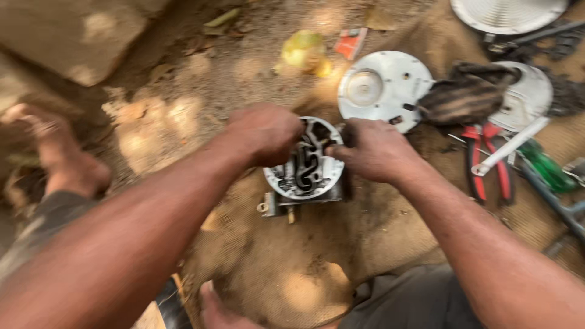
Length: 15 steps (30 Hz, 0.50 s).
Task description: The person cleans the internal channels of a disassembled engine casing using a screwdriver and a rag. They scrape out debris from the grooves and wipe the surfaces repeatedly.
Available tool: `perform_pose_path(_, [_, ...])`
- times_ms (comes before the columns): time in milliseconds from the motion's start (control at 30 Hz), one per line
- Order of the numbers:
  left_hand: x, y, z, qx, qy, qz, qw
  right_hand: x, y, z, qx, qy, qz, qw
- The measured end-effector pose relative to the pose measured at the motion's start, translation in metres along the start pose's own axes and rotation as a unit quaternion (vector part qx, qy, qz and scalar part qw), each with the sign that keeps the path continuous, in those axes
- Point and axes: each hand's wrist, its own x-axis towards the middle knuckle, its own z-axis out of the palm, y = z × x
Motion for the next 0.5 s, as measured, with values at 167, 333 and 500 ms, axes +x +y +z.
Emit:
perform_pose_path(167, [-0.018, 0.023, 0.011, -0.028, 0.02, -0.03, 0.999, -0.001, 0.004, 0.007, -0.017, -0.015, 0.035, 0.999])
perform_pose_path(333, [-0.007, 0.053, 0.059, -0.105, 0.118, -0.059, 0.986, -0.002, 0.017, 0.013, -0.038, -0.002, 0.031, 0.999])
perform_pose_path(500, [0.017, 0.047, 0.039, 0.07, 0.17, 0.111, 0.977, -0.003, 0.005, 0.01, -0.008, -0.008, 0.002, 1.0])
